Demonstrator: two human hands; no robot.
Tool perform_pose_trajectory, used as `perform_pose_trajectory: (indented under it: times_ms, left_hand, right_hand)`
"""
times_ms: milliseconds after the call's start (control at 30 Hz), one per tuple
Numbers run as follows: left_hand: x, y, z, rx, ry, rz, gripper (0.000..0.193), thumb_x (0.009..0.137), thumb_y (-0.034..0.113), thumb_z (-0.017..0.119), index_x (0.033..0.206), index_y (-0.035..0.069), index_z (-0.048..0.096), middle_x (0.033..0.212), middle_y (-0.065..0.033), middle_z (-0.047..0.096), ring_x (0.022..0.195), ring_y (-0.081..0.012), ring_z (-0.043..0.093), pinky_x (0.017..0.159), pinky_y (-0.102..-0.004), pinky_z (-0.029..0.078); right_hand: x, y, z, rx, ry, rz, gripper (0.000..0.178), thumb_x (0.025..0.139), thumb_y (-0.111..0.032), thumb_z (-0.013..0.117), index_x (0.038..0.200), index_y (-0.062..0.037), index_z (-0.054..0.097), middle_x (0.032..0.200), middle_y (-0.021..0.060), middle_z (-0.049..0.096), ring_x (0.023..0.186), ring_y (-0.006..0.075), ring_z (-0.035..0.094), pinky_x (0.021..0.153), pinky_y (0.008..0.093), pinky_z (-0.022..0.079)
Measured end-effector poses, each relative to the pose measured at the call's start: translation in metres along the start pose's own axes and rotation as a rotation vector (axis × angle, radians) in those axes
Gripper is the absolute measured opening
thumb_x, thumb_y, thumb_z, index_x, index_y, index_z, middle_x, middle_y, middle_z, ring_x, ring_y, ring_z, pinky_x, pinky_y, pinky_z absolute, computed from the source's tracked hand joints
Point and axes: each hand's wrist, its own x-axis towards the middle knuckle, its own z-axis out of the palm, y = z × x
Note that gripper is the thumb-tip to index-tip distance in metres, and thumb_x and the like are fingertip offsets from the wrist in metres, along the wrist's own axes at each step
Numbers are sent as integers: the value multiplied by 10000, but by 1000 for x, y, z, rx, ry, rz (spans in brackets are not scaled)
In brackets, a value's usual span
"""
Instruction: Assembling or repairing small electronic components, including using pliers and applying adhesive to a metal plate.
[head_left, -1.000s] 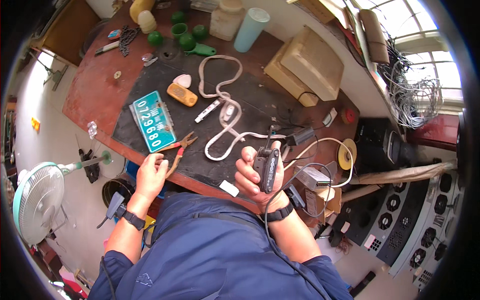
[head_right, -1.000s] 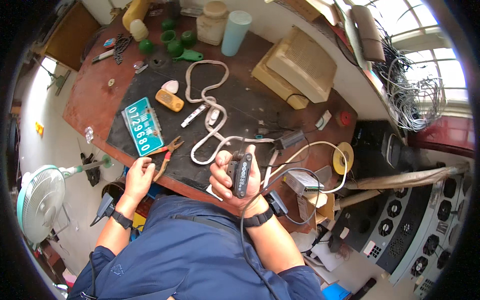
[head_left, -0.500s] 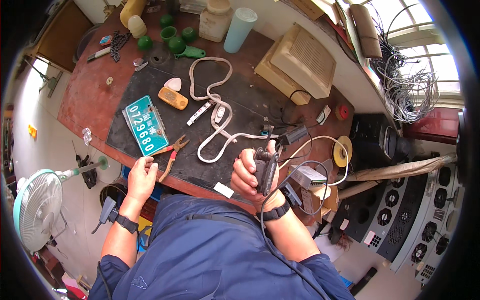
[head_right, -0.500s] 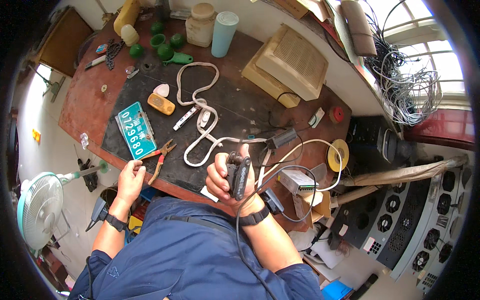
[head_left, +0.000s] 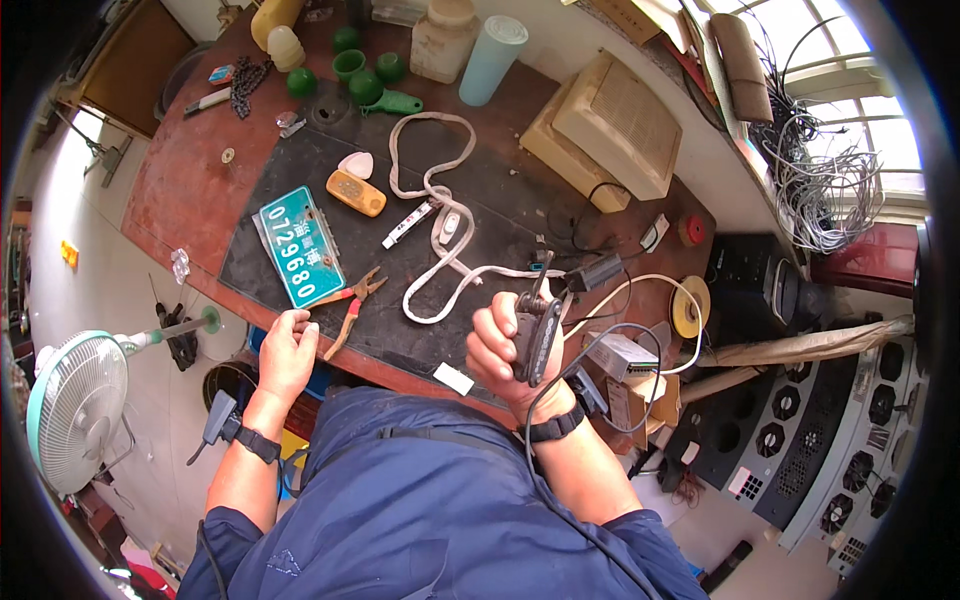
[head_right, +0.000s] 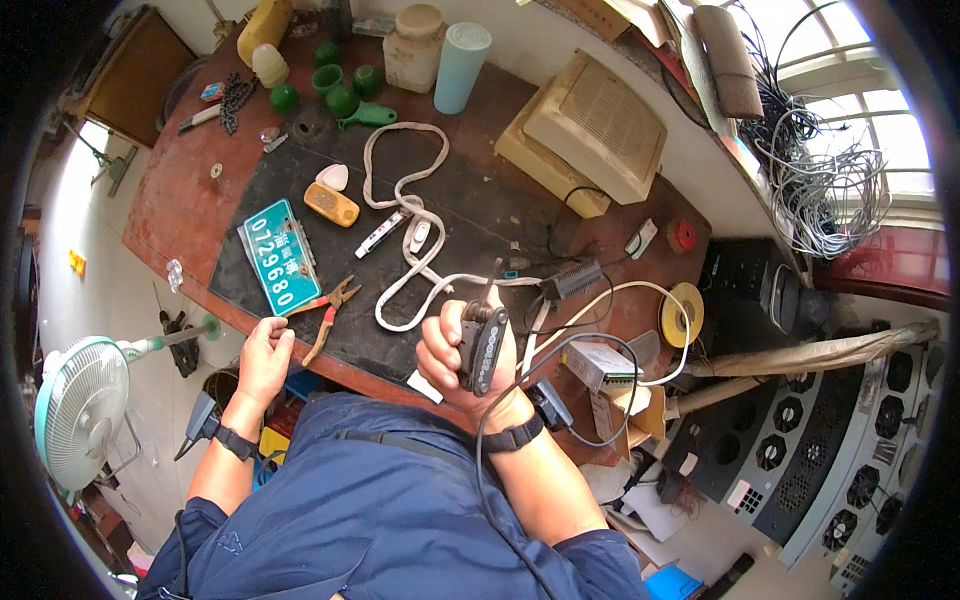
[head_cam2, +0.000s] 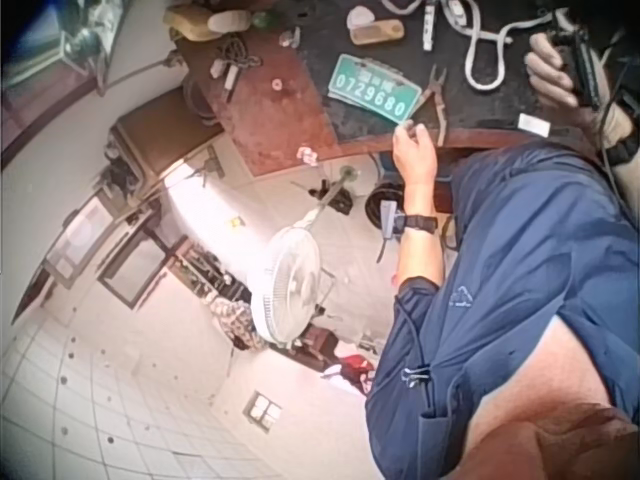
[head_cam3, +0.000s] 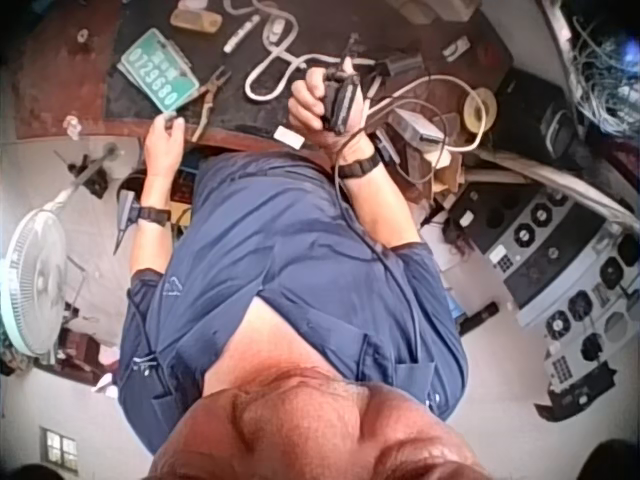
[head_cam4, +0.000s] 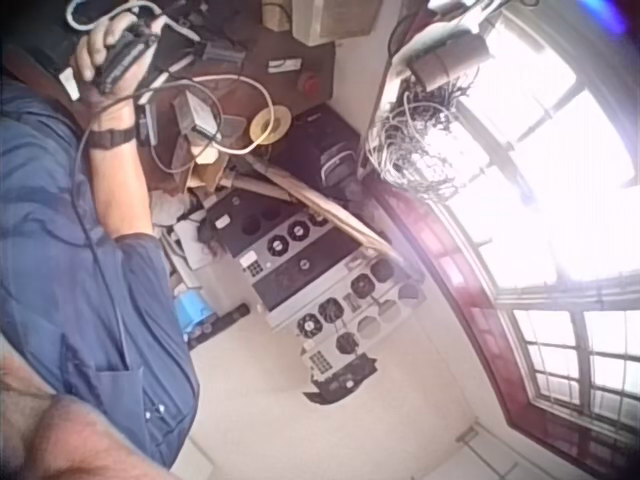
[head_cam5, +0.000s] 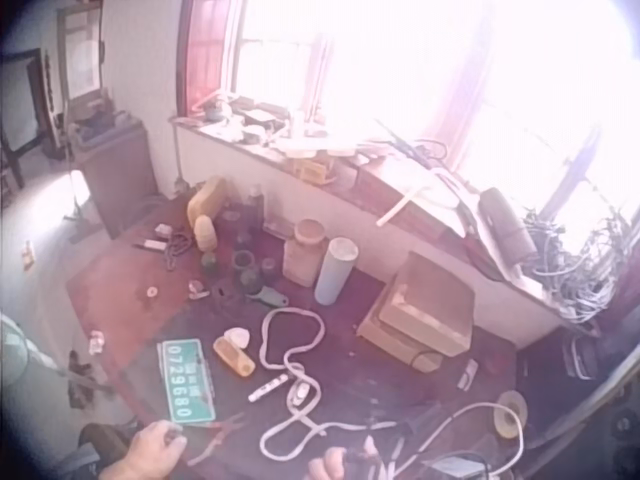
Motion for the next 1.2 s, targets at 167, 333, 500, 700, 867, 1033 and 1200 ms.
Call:
perform_pose_trajectory:
  times_ms: [167, 333, 500, 700, 867, 1033, 1200]
  left_hand:
    - [-1, 3, 0, -27, -12, -17, 264, 917, 154, 638, 1120, -12, 608, 981, -156, 679, 813, -221, 685, 760, -333, 547]
    - [-3, 0, 0, -29, 2, -16, 267, 918, 152, 637, 1127, -13, 612, 986, -157, 679, 812, -219, 685, 756, -334, 547]
    - [-4, 1, -1, -25, 16, -19, 267, 915, 144, 640, 1128, -14, 612, 987, -156, 678, 815, -216, 686, 753, -331, 548]
    - [-5, -3, 0, -29, 30, -5, 265, 911, 137, 643, 1126, -16, 612, 997, -152, 675, 814, -216, 687, 752, -331, 550]
    - [-4, -1, 1, -8, 20, -7, 271, 912, 141, 640, 1133, -15, 612, 1004, -154, 675, 811, -216, 688, 751, -331, 551]
    - [-3, 4, 2, 104, 51, 101, 272, 845, 143, 695, 1062, 0, 615, 994, -140, 647, 898, -295, 660, 816, -384, 531]
    - [-8, 18, 5, 321, 39, 352, 459, 706, 182, 802, 1089, 36, 597, 1139, -124, 598, 1104, -324, 564, 929, -420, 472]
  right_hand:
    - [1, 3, -4, 104, 100, -17, 684, 963, -640, 374, 945, -16, 654, 789, 105, 495, 663, 238, 507, 582, 338, 406]
    - [2, 7, -6, 132, 108, -20, 661, 955, -625, 415, 1042, -25, 676, 852, 127, 555, 709, 268, 544, 614, 350, 461]
    - [3, 5, -9, 165, 90, 6, 632, 955, -612, 441, 1054, -35, 679, 1009, 175, 631, 849, 332, 634, 682, 363, 527]
    - [3, 0, -4, -52, 323, -43, 579, 1014, -576, 343, 1220, -75, 548, 1186, 200, 635, 1036, 386, 657, 881, 491, 561]
    - [6, 1, 7, -91, 326, -35, 600, 1010, -590, 332, 1246, -72, 520, 1244, 231, 599, 1130, 406, 616, 937, 512, 535]
    - [7, 2, 14, -121, 367, -29, 654, 1002, -612, 323, 1325, -59, 453, 1305, 250, 551, 1186, 413, 577, 975, 529, 508]
    - [9, 2, 21, -118, 388, -29, 714, 999, -636, 263, 1336, -46, 483, 1380, 259, 496, 1273, 441, 496, 1060, 564, 430]
